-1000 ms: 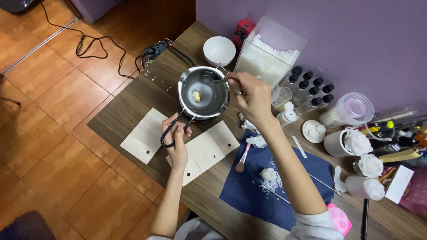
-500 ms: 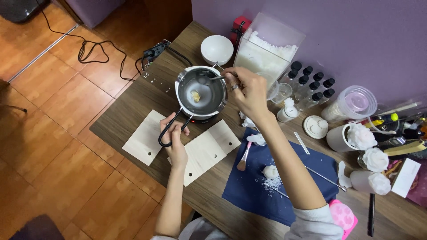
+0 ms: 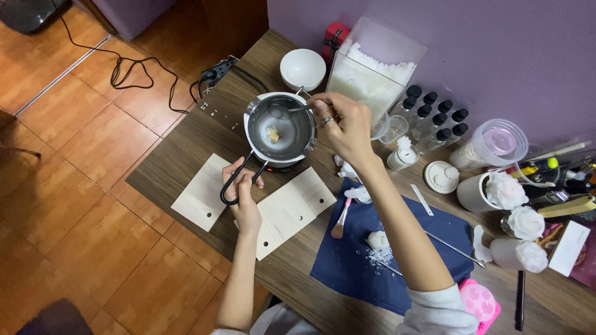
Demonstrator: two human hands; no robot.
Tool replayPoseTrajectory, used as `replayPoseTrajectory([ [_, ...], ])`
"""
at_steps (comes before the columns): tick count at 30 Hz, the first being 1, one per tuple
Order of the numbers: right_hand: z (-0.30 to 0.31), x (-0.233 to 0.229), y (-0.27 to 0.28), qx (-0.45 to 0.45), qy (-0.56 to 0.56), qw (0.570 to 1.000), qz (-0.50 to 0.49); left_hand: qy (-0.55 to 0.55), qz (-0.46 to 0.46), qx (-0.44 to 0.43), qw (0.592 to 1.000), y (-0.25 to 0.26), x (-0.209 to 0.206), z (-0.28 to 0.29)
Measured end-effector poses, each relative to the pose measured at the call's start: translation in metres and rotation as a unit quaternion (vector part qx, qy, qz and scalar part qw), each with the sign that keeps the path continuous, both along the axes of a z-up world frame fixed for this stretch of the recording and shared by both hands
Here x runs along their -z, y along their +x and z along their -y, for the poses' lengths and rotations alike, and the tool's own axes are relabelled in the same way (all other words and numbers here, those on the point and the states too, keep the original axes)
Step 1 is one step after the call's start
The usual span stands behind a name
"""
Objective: The person is detailing a wax object with flakes and then scooping wax into a melting pot.
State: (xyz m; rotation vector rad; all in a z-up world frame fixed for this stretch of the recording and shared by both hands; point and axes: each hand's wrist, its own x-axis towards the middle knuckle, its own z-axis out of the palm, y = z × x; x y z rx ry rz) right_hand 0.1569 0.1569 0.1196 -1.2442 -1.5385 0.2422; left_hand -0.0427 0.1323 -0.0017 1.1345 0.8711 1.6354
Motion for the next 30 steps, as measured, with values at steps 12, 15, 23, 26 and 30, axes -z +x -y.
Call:
replayPoseTrajectory([
  [12, 0.007, -0.004, -0.002, -0.051, -0.012, 0.997, 0.063, -0.006, -0.010, -0.014, 1.000, 0.000, -0.013, 0.001],
  [15, 0.014, -0.001, -0.004, -0.023, -0.009, 0.996, 0.085, -0.004, -0.018, -0.012, 1.000, -0.001, -0.010, -0.005],
  [23, 0.032, -0.002, 0.005, 0.089, -0.028, 0.973, -0.212, -0.008, -0.029, 0.020, 0.999, -0.001, -0.020, -0.006],
  [26, 0.038, 0.002, 0.014, 0.085, -0.081, 0.928, -0.352, -0.014, -0.044, 0.064, 0.997, -0.006, -0.010, 0.000],
  [30, 0.039, 0.021, 0.032, 0.037, -0.159, 0.874, -0.457, -0.078, -0.111, 0.260, 0.956, -0.025, -0.024, 0.028],
])
